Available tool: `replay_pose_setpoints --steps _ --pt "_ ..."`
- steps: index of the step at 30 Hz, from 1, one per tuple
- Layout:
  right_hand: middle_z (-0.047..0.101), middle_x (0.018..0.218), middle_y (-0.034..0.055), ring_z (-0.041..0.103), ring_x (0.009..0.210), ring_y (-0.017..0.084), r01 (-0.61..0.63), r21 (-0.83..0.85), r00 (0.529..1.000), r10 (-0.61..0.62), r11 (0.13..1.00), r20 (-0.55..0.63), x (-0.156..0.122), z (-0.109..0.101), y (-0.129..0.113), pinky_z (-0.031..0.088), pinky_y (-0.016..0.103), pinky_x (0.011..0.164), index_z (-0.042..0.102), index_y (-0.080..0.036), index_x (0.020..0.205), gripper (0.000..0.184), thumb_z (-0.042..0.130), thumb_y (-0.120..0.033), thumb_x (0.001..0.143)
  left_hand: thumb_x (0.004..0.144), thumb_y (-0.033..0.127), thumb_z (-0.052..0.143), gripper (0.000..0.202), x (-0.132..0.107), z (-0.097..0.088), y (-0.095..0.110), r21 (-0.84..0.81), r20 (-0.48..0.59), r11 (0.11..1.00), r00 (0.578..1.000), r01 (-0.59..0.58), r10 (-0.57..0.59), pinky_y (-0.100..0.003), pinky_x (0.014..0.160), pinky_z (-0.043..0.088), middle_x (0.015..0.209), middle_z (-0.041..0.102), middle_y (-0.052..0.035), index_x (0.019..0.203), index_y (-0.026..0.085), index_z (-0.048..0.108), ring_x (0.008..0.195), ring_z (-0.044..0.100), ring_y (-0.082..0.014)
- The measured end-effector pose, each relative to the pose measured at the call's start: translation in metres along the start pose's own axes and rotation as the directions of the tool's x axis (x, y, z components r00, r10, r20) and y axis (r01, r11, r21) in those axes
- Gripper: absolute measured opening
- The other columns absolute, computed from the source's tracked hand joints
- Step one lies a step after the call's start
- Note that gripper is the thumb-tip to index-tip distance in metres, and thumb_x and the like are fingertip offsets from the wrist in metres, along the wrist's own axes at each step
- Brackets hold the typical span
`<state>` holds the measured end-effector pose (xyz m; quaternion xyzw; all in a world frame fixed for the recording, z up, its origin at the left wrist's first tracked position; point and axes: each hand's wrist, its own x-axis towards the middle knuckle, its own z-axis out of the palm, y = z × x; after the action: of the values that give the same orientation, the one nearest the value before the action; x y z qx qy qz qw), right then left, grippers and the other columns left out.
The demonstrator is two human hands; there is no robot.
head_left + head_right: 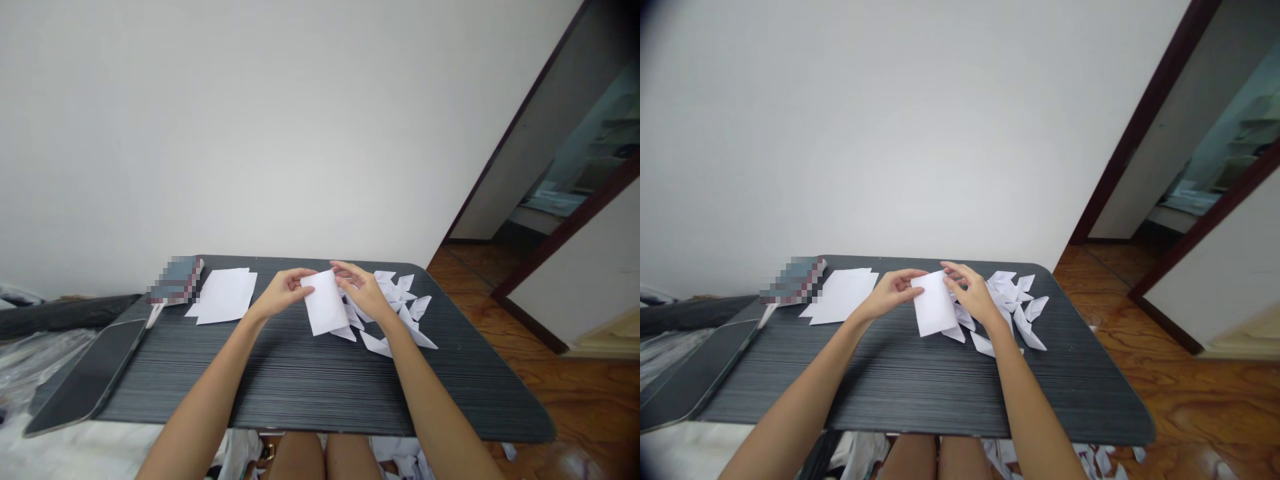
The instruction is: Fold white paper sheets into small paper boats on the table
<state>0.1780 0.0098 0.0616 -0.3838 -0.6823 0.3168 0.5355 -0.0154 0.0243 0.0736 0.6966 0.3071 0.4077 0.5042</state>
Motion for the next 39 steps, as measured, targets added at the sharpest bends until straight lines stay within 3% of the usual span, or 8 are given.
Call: replay_pose_setpoints --steps 5,10,15,27,39 --pt "0.062 0.074 0.0028 0.057 0.068 0.014 -0.107 0.089 0.994 0.106 0.990 0.006 0.000 0.008 0.003 0.045 0.025 0.063 0.057 -0.016 0.078 0.016 0.058 -0.028 0.067 0.066 0.024 0.061 0.040 -0.002 0.007 0.002 0.029 0.026 0.998 0.998 -0.053 0.052 -0.018 0.048 0.038 0.064 0.056 -0.0004 0.104 0.014 0.054 0.052 0.046 -0.0070" --pt "0.058 0.061 0.0004 0.055 0.057 0.012 -0.153 0.178 0.985 0.164 0.972 -0.046 0.002 0.010 0.002 0.043 0.022 0.053 0.053 -0.015 0.068 0.017 0.062 -0.029 0.063 0.062 0.028 0.065 0.033 0.004 0.006 -0.008 0.025 -0.132 1.000 0.991 0.012 -0.009 -0.020 0.051 0.039 0.063 0.059 -0.0016 0.090 0.011 0.059 0.055 0.050 -0.0090" --pt "0.059 0.064 0.0013 0.055 0.060 0.011 -0.105 0.212 0.985 0.131 0.972 -0.113 0.003 0.011 0.002 0.043 0.023 0.057 0.051 -0.015 0.063 0.017 0.064 -0.026 0.062 0.060 0.034 0.065 0.025 0.007 0.006 -0.015 0.033 -0.255 0.997 0.965 0.066 -0.055 -0.018 0.043 0.032 0.052 0.057 0.0002 0.067 0.010 0.063 0.045 0.045 -0.0071" --pt "0.059 0.069 0.0020 0.056 0.065 0.012 -0.095 0.243 0.987 0.123 0.965 -0.101 0.002 0.010 0.003 0.044 0.025 0.062 0.052 -0.015 0.063 0.017 0.066 -0.025 0.060 0.059 0.031 0.067 0.024 0.006 0.009 -0.017 -0.111 -0.269 0.992 0.960 0.052 -0.080 -0.024 0.058 0.044 0.070 0.066 -0.0041 0.073 0.012 0.067 0.061 0.057 -0.0136" --pt "0.061 0.072 0.0034 0.057 0.067 0.013 -0.116 0.254 0.984 0.145 0.960 -0.099 0.002 0.009 0.001 0.045 0.026 0.064 0.051 -0.015 0.062 0.018 0.066 -0.025 0.060 0.061 0.031 0.065 0.021 0.005 0.009 -0.014 -0.056 -0.267 0.998 0.963 0.036 -0.050 -0.019 0.048 0.037 0.057 0.062 -0.0009 0.066 0.012 0.066 0.051 0.051 -0.0091"
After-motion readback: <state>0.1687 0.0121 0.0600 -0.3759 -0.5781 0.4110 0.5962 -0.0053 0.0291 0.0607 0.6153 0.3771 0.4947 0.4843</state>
